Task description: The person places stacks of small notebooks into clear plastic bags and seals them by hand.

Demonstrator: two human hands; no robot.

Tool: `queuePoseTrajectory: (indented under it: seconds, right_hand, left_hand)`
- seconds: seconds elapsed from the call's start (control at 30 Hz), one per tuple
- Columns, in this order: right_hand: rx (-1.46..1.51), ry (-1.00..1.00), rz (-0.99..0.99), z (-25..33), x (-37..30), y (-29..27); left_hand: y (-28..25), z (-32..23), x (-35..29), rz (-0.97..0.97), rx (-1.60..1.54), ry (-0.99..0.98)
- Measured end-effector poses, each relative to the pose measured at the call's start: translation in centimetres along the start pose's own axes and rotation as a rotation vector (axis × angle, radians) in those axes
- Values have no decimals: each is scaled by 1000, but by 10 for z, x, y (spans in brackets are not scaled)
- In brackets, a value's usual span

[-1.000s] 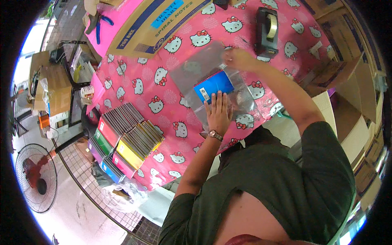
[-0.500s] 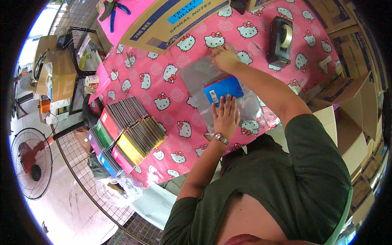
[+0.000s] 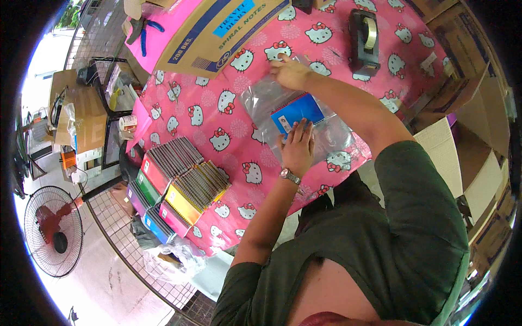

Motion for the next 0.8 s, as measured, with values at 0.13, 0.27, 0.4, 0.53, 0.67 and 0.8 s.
queuePoseTrajectory:
  seconds: [0.13,0.27,0.4,0.53,0.67,0.8]
  right_hand:
    - [12,-95,95,5,-1,4]
    - [316,188,96,6,-21,-6]
    - [164,138,-188,68,-85,-73]
    - [76,345,-283,89,-102,-69]
    - [19,410,-259,97,-105,-62]
    - [-24,411,-183,95,-111,-63]
  left_hand:
    - [-7,-3,5,14,26,25]
    - [5,34,16,-9,-225,0]
    - [-12,47,33,-240,-47,-33]
    - [-48,46,67,24,303,64]
    - [-70,72,39,401,449,-61]
    - [-87,2,39,69,304,147]
Point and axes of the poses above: each hand's wrist, its own x-axis towards the middle knuckle, its own y-axis out of the palm, z = x × y, the point moved 5 cm from there along x, towards the middle knuckle, and after that the axes turned 7 degrees about -x, right-handed, at the moved point
